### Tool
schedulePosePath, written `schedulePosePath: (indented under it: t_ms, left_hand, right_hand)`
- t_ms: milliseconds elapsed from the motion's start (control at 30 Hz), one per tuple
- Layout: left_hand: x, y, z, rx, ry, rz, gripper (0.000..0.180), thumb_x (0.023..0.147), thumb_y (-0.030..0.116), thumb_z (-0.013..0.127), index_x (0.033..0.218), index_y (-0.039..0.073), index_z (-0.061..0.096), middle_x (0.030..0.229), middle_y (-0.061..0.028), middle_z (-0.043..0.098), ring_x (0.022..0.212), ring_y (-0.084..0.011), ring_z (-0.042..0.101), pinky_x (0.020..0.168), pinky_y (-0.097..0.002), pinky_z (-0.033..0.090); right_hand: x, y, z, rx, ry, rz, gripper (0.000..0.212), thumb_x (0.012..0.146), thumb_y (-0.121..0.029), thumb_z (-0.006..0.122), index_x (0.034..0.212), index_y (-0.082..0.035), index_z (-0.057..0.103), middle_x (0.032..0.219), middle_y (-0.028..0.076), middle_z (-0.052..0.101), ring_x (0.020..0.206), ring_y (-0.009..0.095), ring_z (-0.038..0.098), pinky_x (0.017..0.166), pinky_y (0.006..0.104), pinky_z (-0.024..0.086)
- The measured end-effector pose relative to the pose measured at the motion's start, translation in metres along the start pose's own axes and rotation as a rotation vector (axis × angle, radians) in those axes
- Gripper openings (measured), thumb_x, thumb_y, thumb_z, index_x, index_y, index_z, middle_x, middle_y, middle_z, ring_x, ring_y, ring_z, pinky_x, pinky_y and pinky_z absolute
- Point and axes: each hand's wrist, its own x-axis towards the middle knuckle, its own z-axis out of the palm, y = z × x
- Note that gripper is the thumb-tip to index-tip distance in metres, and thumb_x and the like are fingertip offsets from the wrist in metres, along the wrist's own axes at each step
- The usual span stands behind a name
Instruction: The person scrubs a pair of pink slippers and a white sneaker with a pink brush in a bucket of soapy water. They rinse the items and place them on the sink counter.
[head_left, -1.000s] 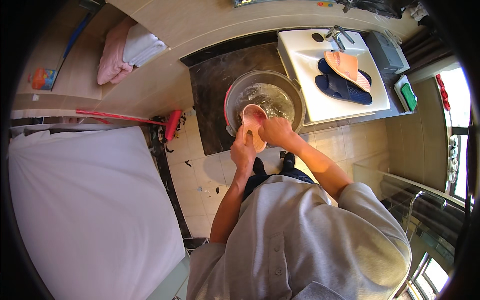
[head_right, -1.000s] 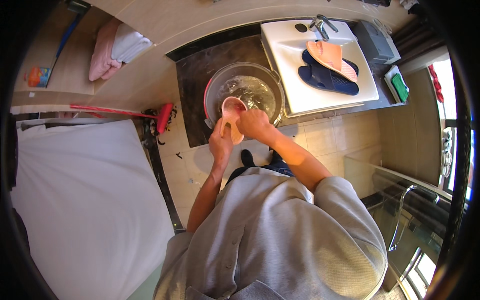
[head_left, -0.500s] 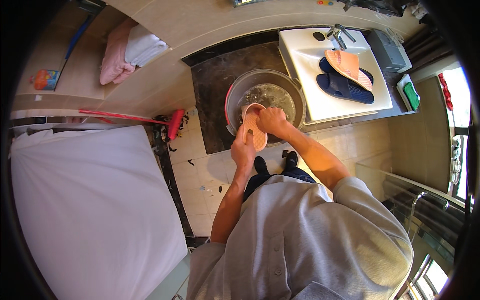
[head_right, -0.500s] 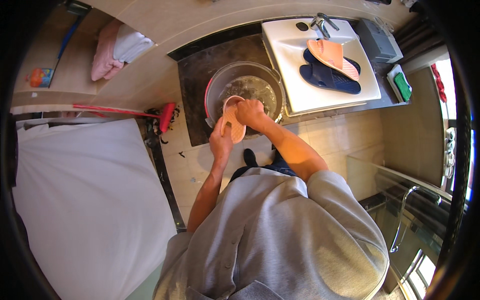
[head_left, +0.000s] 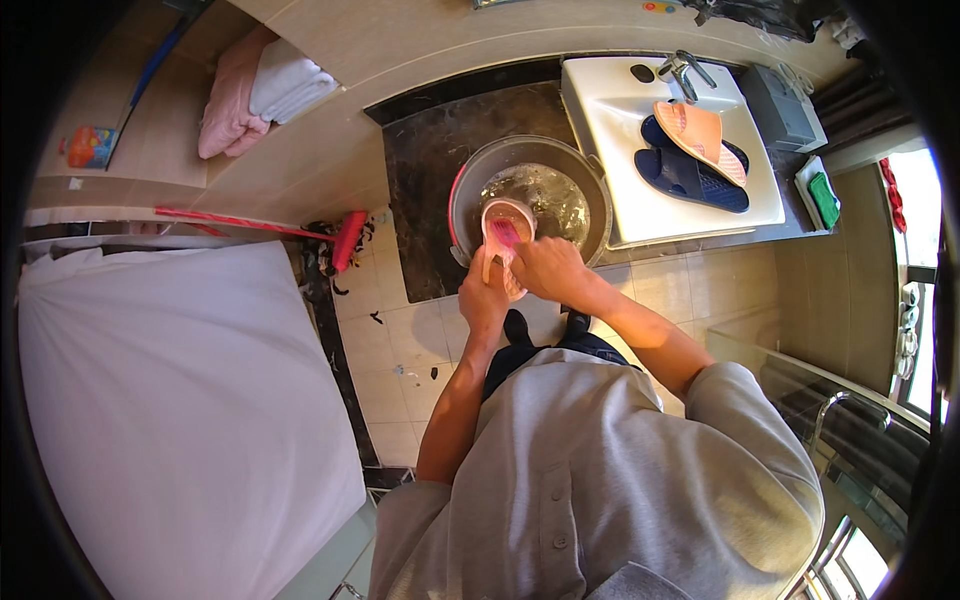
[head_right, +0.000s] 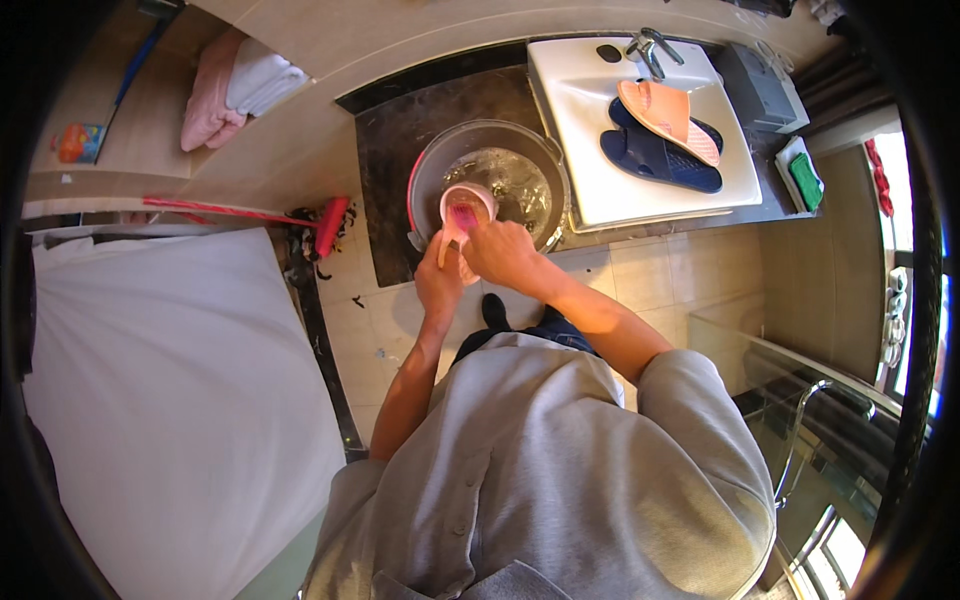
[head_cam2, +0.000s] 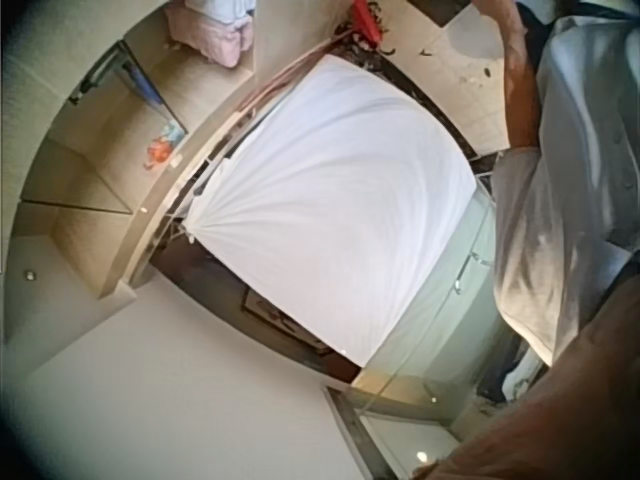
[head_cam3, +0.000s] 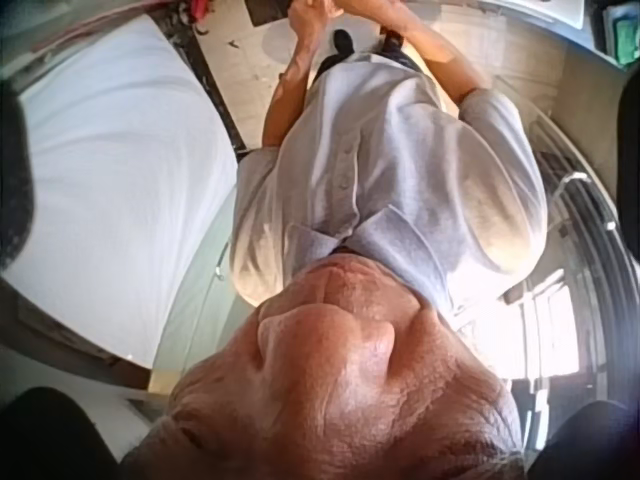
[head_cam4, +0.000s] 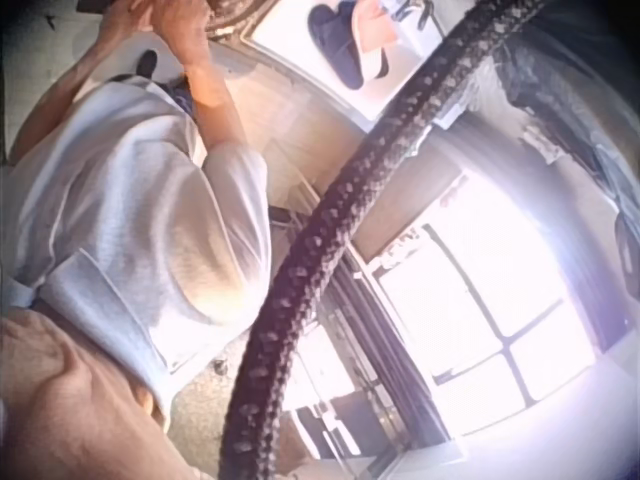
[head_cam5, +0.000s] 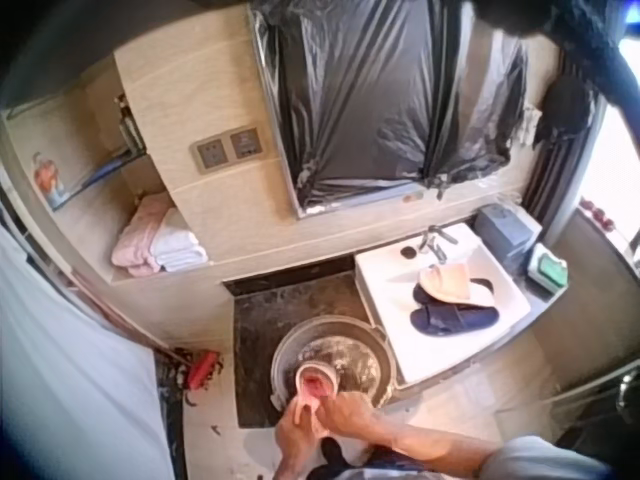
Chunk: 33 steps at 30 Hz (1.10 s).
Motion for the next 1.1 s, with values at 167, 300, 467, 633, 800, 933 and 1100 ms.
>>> schedulePosePath:
  t_ms: [167,300,467,633,800,933,1100]
  left_hand:
    - [0.0,0.021,-0.007,0.01,-0.029,-0.022,0.042,0.093,0.03,0.057,0.132,0.015,0.064,0.105,-0.0224,0.071,0.098,-0.0422,0.068,0.082,-0.0478,0.054]
    - [0.001,0.016,-0.006,0.024,-0.008,0.028,0.042,0.094,0.03,0.056,0.133,0.017,0.063,0.105,-0.0219,0.071,0.097,-0.0424,0.068,0.081,-0.0479,0.054]
    - [-0.002,0.013,-0.008,-0.002,-0.077,-0.093,0.042,0.094,0.033,0.055,0.133,0.017,0.063,0.107,-0.0211,0.071,0.098,-0.0419,0.069,0.082,-0.0478,0.054]
    - [-0.002,0.013,-0.004,-0.032,-0.019,-0.026,0.044,0.094,0.032,0.055,0.134,0.015,0.063,0.11,-0.0204,0.071,0.101,-0.0407,0.069,0.084,-0.0468,0.054]
    - [-0.002,0.012,-0.006,0.071,-0.022,-0.008,0.045,0.093,0.03,0.056,0.134,0.012,0.063,0.114,-0.0204,0.07,0.103,-0.04,0.068,0.087,-0.0458,0.054]
    - [0.002,0.018,-0.006,0.051,-0.034,-0.026,0.045,0.093,0.03,0.056,0.135,0.013,0.062,0.114,-0.0213,0.07,0.103,-0.0405,0.068,0.087,-0.046,0.053]
    - [0.004,0.013,-0.006,0.055,-0.064,-0.068,0.045,0.093,0.031,0.057,0.134,0.013,0.063,0.114,-0.0214,0.07,0.104,-0.0406,0.068,0.089,-0.0459,0.053]
  right_hand:
    - [0.071,0.018,0.031,0.01,-0.134,0.178,0.032,0.093,-0.025,0.053,0.086,-0.004,0.076,0.09,0.019,0.074,0.084,0.036,0.074,0.071,0.0472,0.06]
    - [0.082,0.013,0.025,0.039,-0.182,0.253,0.034,0.094,-0.026,0.052,0.088,-0.004,0.077,0.095,0.019,0.075,0.089,0.035,0.074,0.074,0.0476,0.059]
    - [0.033,0.004,-0.003,0.023,-0.206,0.058,0.033,0.092,-0.026,0.053,0.084,0.0,0.072,0.077,0.024,0.07,0.073,0.042,0.071,0.067,0.0499,0.058]
    - [-0.031,-0.022,-0.041,0.005,-0.088,0.077,0.025,0.087,-0.023,0.057,0.073,-0.004,0.066,0.069,0.02,0.069,0.063,0.036,0.07,0.057,0.0465,0.057]
    - [-0.01,-0.002,-0.02,-0.168,-0.058,0.068,0.026,0.089,-0.023,0.058,0.074,-0.006,0.071,0.076,0.018,0.072,0.068,0.032,0.074,0.056,0.0421,0.057]
    - [0.039,0.022,0.024,-0.079,-0.148,0.289,0.026,0.088,-0.024,0.059,0.078,-0.006,0.075,0.087,0.02,0.074,0.076,0.032,0.075,0.063,0.0421,0.059]
    - [0.041,0.02,0.021,-0.027,-0.166,0.242,0.033,0.088,-0.026,0.054,0.077,-0.001,0.072,0.077,0.024,0.071,0.074,0.039,0.072,0.07,0.0497,0.059]
